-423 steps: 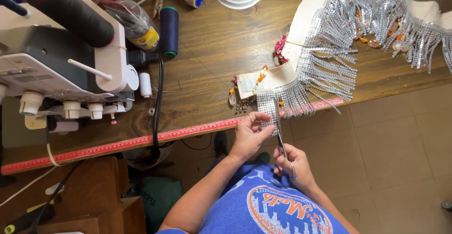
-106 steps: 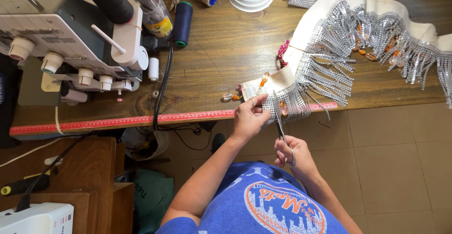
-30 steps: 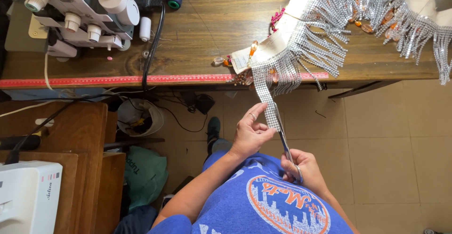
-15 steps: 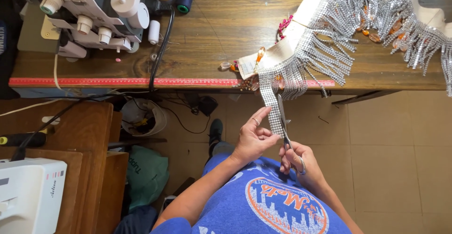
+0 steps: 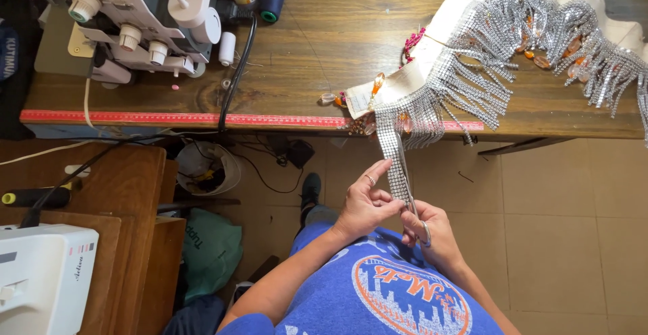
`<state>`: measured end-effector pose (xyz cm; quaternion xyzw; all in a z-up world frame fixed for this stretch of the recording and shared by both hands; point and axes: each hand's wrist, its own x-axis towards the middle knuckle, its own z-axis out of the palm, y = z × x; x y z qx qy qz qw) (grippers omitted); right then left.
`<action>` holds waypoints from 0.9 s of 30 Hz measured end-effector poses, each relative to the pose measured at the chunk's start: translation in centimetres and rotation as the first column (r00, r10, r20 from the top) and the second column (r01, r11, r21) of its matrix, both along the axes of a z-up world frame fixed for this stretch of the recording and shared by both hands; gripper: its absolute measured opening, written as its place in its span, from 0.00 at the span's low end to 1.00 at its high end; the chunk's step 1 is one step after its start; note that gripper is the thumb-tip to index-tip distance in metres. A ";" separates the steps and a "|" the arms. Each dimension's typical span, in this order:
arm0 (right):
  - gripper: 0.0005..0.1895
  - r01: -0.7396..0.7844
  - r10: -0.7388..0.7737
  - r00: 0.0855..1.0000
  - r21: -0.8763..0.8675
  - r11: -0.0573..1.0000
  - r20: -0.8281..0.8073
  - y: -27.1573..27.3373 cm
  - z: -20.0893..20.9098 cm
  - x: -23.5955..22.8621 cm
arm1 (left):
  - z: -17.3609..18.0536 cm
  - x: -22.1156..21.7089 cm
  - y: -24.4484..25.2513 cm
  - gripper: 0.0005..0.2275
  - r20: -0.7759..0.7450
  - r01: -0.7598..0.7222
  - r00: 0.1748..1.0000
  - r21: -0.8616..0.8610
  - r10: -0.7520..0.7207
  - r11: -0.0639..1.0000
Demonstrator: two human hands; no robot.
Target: The person uses scissors to cut a strip of silver beaded fringe attached to a white fabric piece on a wooden workbench. The person repeatedly snips the fringe along its length while holding the fabric steady with the other hand.
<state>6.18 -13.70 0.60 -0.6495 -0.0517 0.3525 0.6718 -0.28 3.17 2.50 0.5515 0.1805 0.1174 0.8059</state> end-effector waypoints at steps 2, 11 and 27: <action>0.14 0.006 -0.006 1.000 -0.019 1.000 0.004 0.4 0.8 -0.1 | -0.3 -0.1 0.1 0.37 -0.001 0.000 1.000 0.002 0.000 1.000; 0.12 0.021 -0.022 1.000 -0.068 0.997 -0.016 0.8 0.9 0.0 | -0.5 -0.3 0.1 0.37 -0.015 0.013 1.000 0.006 -0.013 1.000; 0.18 -0.044 0.044 0.999 0.037 0.998 0.006 4.6 1.3 3.2 | 1.6 -0.7 0.2 0.37 0.011 0.040 0.999 -0.042 -0.040 0.998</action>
